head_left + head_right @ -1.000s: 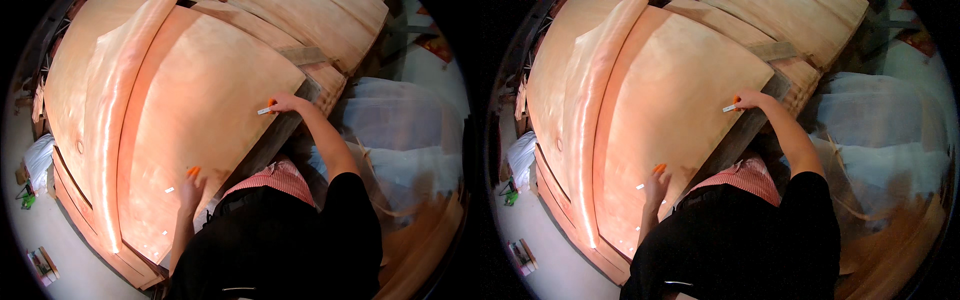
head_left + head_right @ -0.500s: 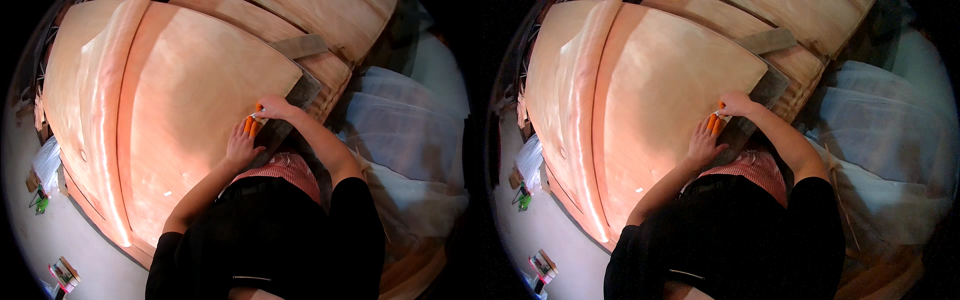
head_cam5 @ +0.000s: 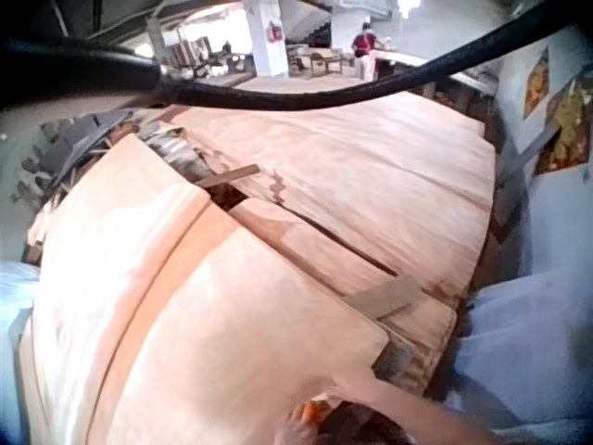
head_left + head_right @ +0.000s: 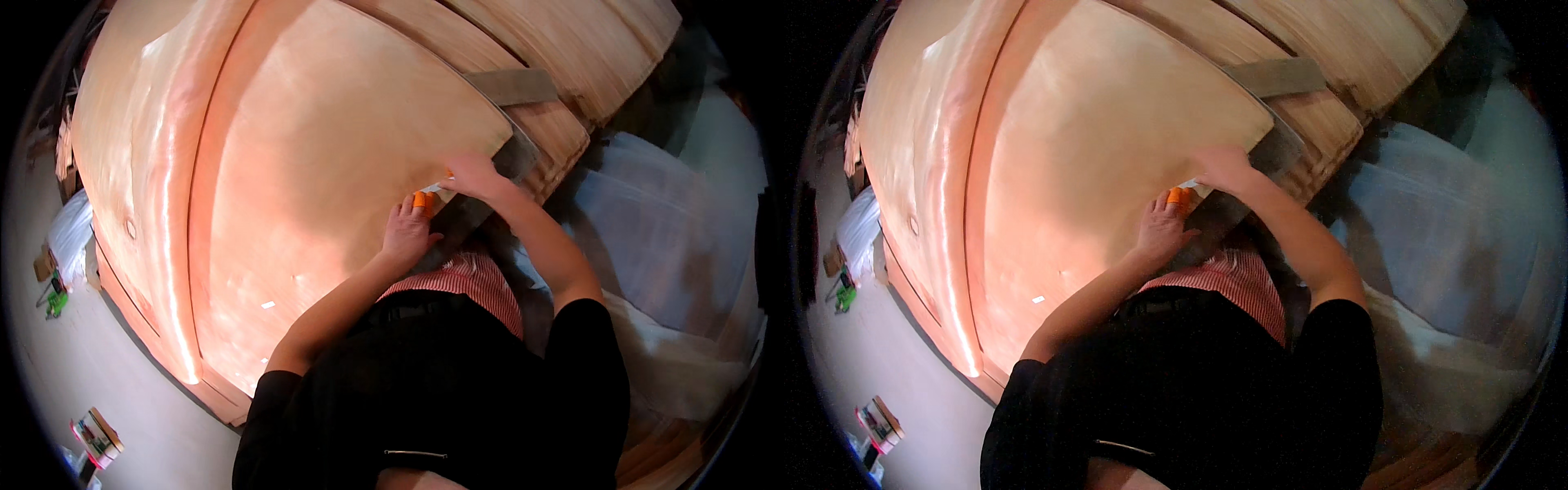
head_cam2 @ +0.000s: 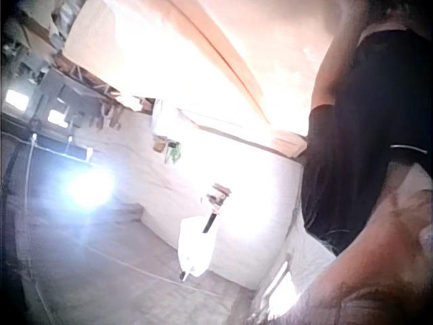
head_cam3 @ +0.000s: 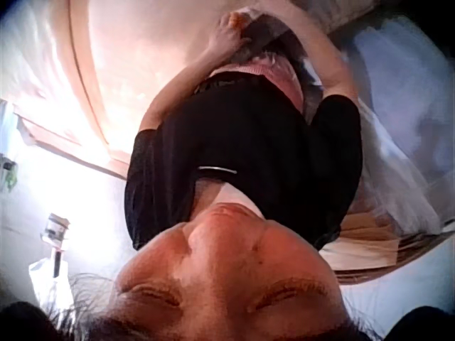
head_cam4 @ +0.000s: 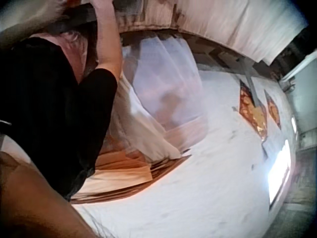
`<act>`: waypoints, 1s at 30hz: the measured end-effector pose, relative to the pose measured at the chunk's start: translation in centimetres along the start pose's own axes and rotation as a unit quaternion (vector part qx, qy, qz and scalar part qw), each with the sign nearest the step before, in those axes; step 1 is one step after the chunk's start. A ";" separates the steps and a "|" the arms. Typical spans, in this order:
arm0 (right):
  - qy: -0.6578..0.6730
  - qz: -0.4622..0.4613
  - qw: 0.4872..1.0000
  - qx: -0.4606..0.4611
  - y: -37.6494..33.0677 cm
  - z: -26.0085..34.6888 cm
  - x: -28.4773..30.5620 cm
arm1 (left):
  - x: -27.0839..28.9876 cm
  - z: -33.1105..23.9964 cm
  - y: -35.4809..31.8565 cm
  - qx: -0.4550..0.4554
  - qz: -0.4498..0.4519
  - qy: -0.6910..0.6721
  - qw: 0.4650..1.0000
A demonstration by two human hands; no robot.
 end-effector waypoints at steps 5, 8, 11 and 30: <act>-0.035 0.107 0.992 0.049 1.2 -0.2 -1.8 | -0.7 0.0 0.7 -0.026 -0.017 0.021 0.999; -0.231 0.012 0.966 0.119 4.1 1.8 -0.2 | -0.7 0.0 0.7 -0.029 -0.013 0.018 0.999; -0.167 -0.032 0.982 0.077 6.3 -1.1 7.8 | 0.0 -0.1 0.5 -0.023 -0.011 -0.001 1.000; 0.312 0.126 0.940 0.050 11.2 4.9 1.4 | 7.8 7.2 2.0 0.053 -0.231 0.024 0.971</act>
Point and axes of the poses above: each hand's wrist, its own y-axis towards the middle knuckle, its own x-axis out of the back of the hand, z = x × y, the point moved 10 cm from there along y, towards the middle knuckle, and after that the axes turned 14 degrees about -y, right-handed, at the moved point
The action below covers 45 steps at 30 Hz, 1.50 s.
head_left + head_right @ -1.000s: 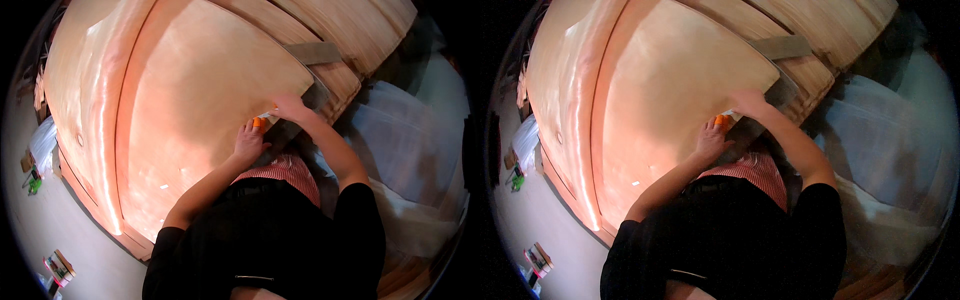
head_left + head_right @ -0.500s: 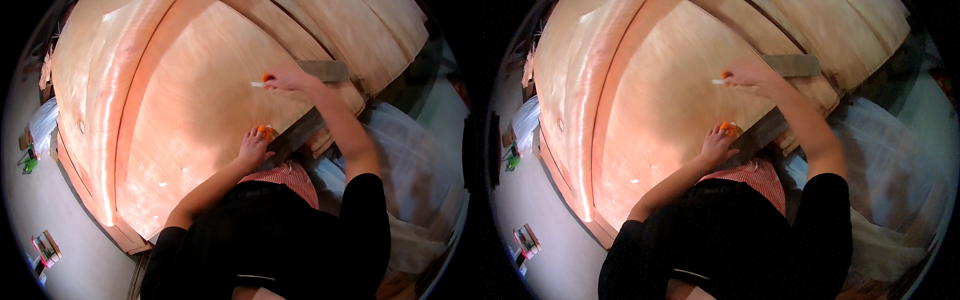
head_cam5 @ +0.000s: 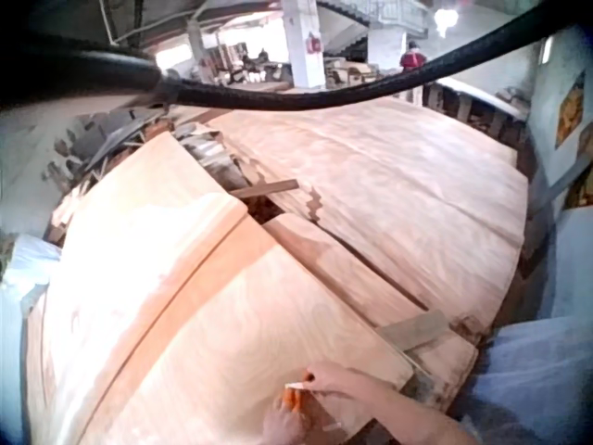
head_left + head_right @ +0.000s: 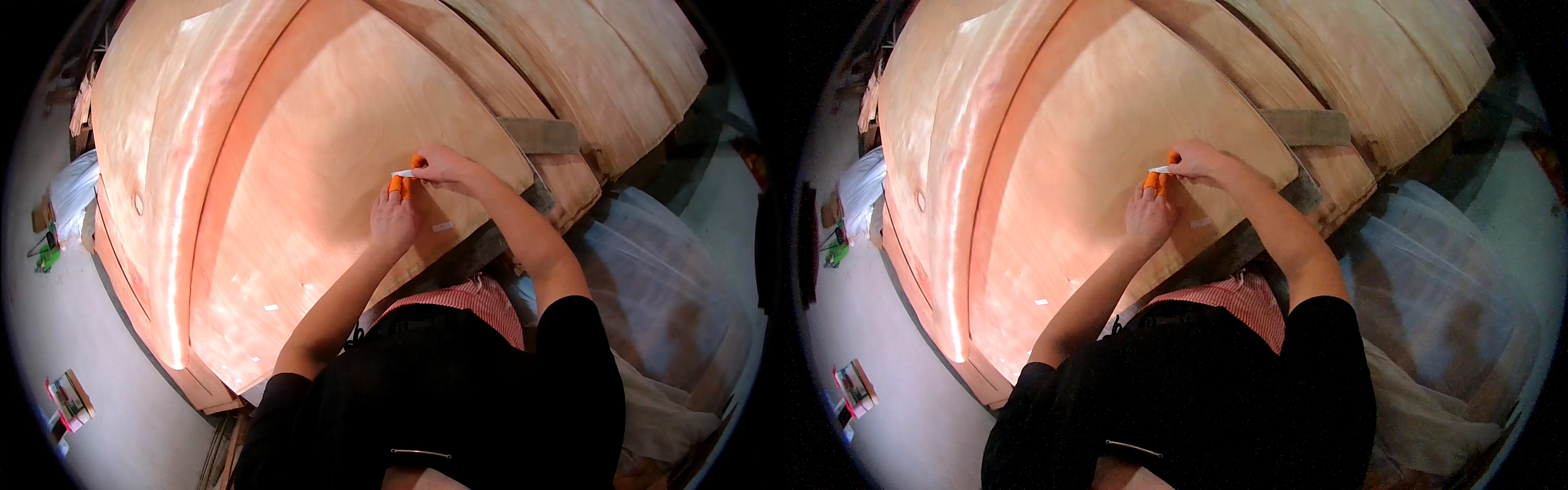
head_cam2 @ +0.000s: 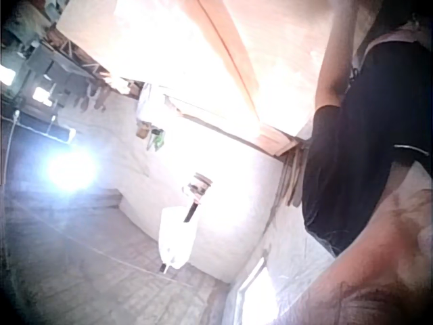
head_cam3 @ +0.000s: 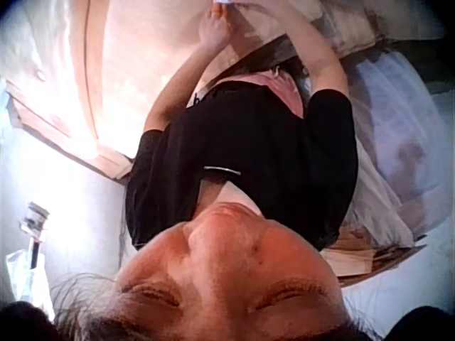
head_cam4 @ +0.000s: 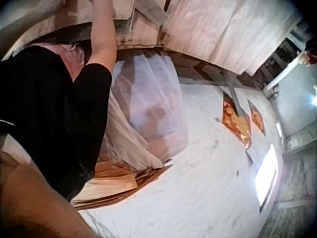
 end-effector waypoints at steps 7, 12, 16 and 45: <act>0.099 0.017 0.995 -0.001 -0.3 -1.6 0.3 | 1.0 0.4 0.2 0.037 -0.004 -0.069 0.997; 0.113 0.029 0.993 0.027 -1.0 -0.6 0.3 | 1.6 1.8 -0.8 0.084 -0.068 -0.160 0.981; 0.073 0.012 0.997 0.011 -0.4 0.0 0.6 | 1.9 1.4 -0.8 0.056 -0.080 -0.153 0.983; 0.250 -0.194 0.949 -0.020 -8.9 -6.1 8.6 | 3.4 5.4 -1.2 -0.026 -0.016 -0.258 0.966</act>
Point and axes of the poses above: each hand's wrist, its own y-axis towards the middle knuckle, its own x-axis out of the back of the hand, z = x × y, the point moved 10 cm from there along y, towards the middle knuckle, and after that the axes turned 14 degrees about -y, right-handed, at the moved point
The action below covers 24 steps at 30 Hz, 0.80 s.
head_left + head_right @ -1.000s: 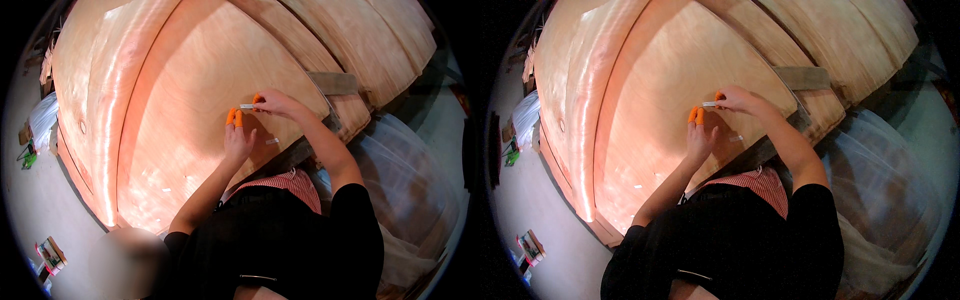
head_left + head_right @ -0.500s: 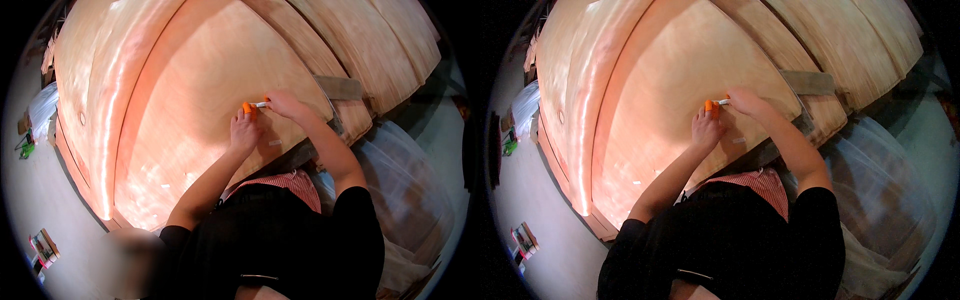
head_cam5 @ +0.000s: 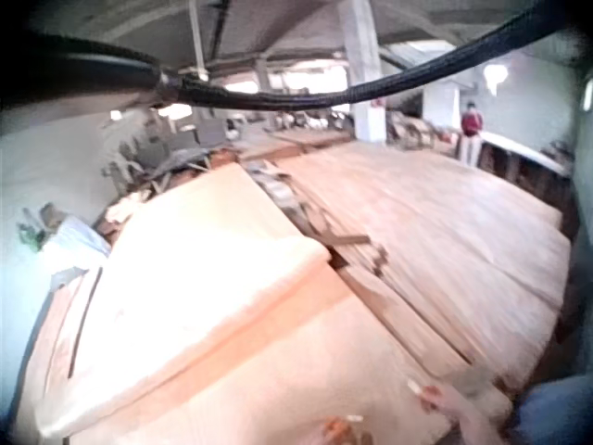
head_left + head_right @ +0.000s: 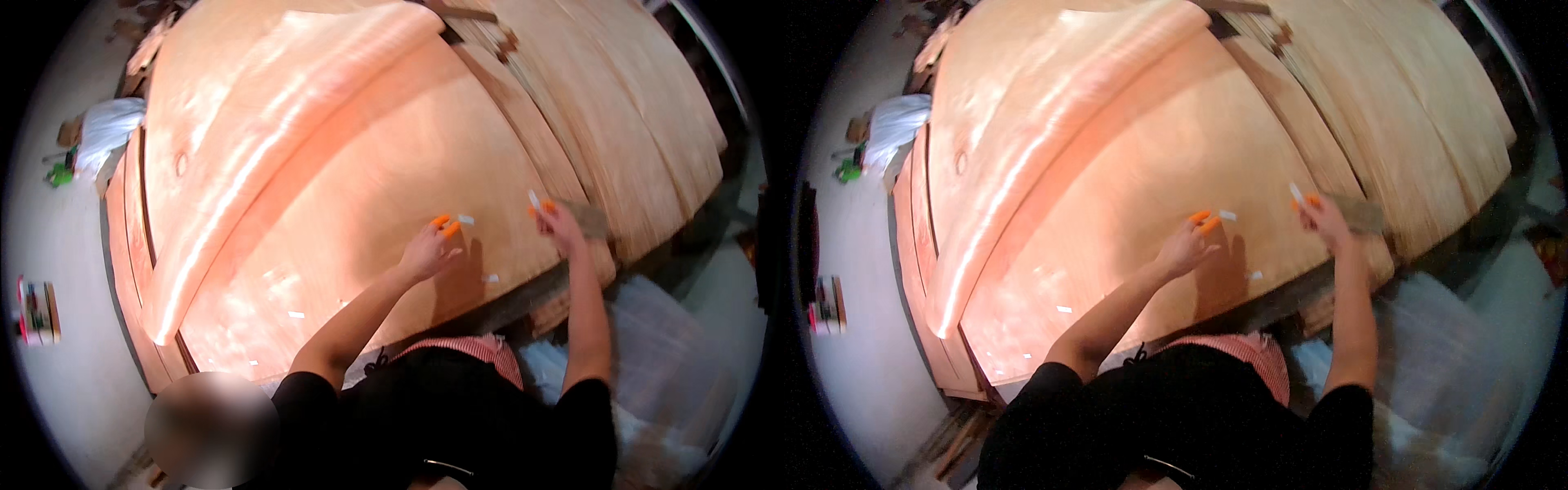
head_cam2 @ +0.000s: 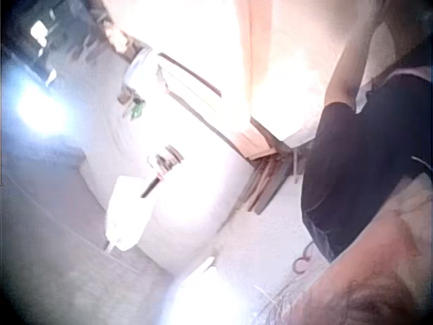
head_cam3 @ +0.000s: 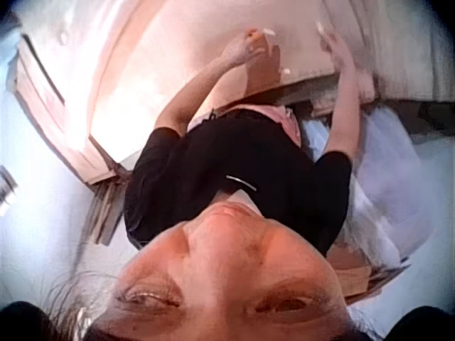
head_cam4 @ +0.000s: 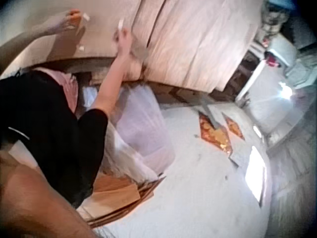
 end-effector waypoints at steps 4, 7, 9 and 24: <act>0.168 -0.019 0.982 -0.083 -6.6 -8.4 -3.9 | 12.0 3.2 -7.5 0.100 -0.100 0.015 0.990; 0.313 -0.043 0.942 -0.114 -9.9 -12.1 -6.4 | 22.7 9.8 -15.8 0.106 -0.266 0.157 0.945; 0.354 -0.058 0.926 -0.116 -11.3 -13.2 -7.1 | 29.4 10.1 -18.8 0.109 -0.315 0.245 0.911; 0.224 -0.022 0.970 -0.095 -15.2 -5.8 -14.1 | 44.4 18.3 -30.1 0.290 -0.350 0.371 0.810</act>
Point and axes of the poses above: each hand's wrist, its own y-axis towards the middle knuckle, its own x-axis out of the back of the hand, z = x × y, the point moved 10 cm from there along y, towards the middle knuckle, and after that the axes turned 14 degrees about -y, right-handed, at the moved point
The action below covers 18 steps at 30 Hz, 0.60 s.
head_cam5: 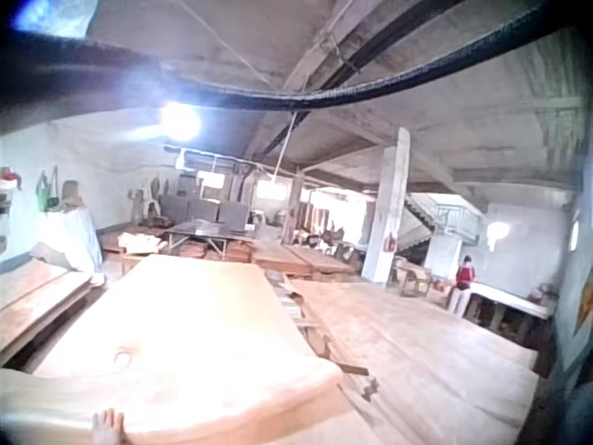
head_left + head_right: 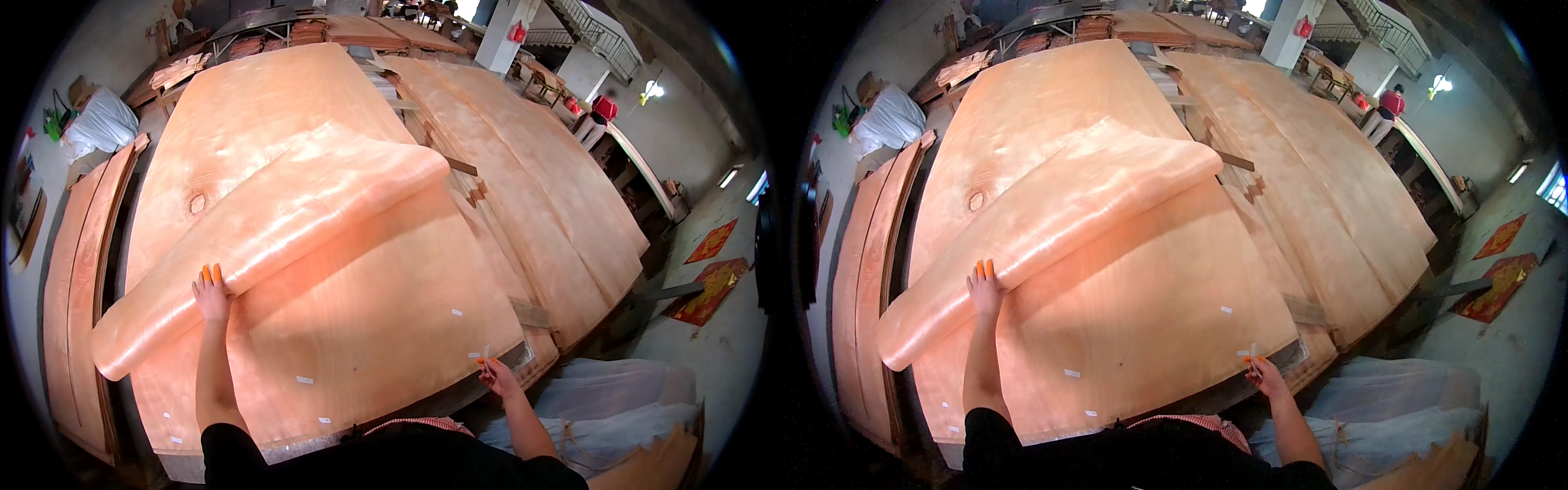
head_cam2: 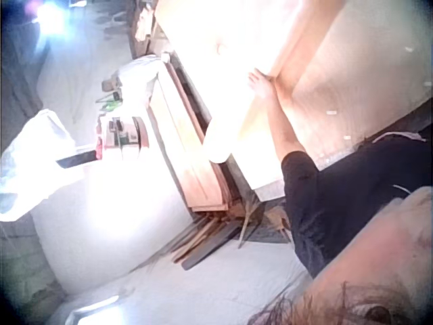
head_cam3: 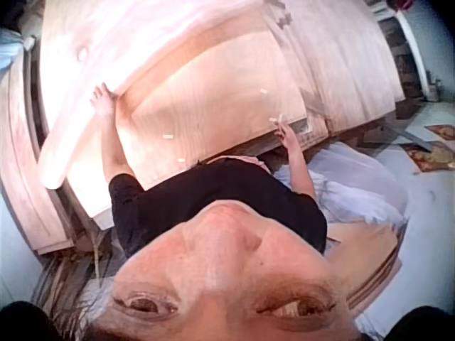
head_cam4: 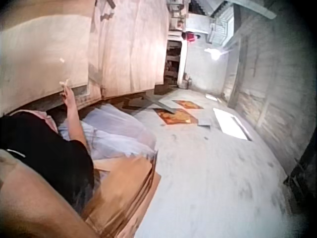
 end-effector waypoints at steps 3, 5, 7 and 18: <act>-0.011 0.010 1.000 -0.002 0.1 0.4 -0.6 | -0.5 -0.1 -3.0 -0.048 -0.093 0.013 0.994; -0.003 0.015 1.000 0.006 0.2 0.6 -0.4 | -0.6 -1.3 -5.1 -0.044 -0.081 -0.037 0.995; 0.007 0.026 1.000 0.007 0.2 1.0 -1.3 | 0.1 -1.7 -7.4 -0.046 -0.081 -0.041 0.995; 0.010 0.045 0.999 -0.006 1.4 -0.4 -1.3 | 1.4 -2.6 -9.5 -0.032 -0.004 -0.042 0.999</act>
Point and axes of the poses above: each hand's wrist, its own y-axis towards the middle knuckle, its own x-axis out of the back of the hand, z = x × y, the point moved 10 cm from there along y, towards the middle knuckle, and after that the axes turned 14 degrees about -y, right-handed, at the moved point
